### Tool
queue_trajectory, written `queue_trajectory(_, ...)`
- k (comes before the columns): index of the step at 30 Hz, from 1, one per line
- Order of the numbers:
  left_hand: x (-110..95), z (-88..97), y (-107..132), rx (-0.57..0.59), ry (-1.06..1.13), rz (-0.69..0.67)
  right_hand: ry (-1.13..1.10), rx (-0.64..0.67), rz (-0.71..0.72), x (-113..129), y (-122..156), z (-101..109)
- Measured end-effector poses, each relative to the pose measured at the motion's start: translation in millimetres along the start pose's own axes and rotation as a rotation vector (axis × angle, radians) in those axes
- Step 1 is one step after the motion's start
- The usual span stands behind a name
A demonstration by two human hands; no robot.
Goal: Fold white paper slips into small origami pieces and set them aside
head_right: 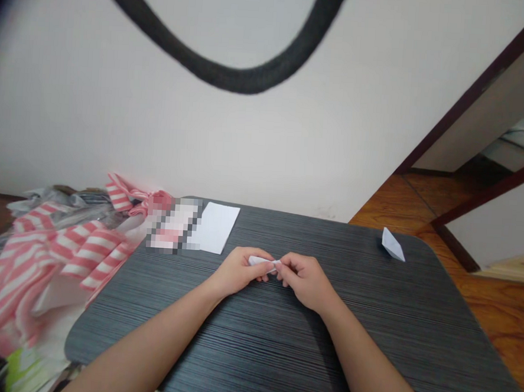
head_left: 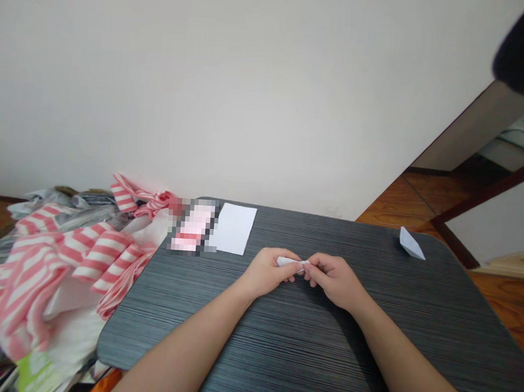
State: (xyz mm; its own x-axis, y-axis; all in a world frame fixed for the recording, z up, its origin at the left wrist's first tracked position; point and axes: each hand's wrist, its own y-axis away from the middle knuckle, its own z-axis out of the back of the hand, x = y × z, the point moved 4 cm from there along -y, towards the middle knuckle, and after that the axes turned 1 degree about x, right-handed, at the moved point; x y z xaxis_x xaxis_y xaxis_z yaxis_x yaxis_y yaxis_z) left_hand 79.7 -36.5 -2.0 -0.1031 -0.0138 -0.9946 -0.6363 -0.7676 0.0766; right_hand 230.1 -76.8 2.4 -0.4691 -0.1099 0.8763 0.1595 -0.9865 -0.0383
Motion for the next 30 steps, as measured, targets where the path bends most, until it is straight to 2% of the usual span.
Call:
queue_trajectory(9,3.2,1.0,0.5,-0.024,-0.034,-0.036,-0.037,0.014,-0.019,-8.4,-0.8,-5.6)
queue_trajectory(16,5.2,1.0,-0.5,-0.007,-0.029,0.012,0.001,0.001,-0.017,-3.6,0.3,-0.4)
queue_trajectory(24,-0.4,0.8,0.1,0.057,0.026,-0.001,-0.035,-0.005,-0.017,-5.3,-1.1,-0.7)
queue_trajectory(30,3.2,2.0,-0.6,0.049,0.086,-0.007,-0.100,-0.004,0.019,-7.3,-1.8,-2.3)
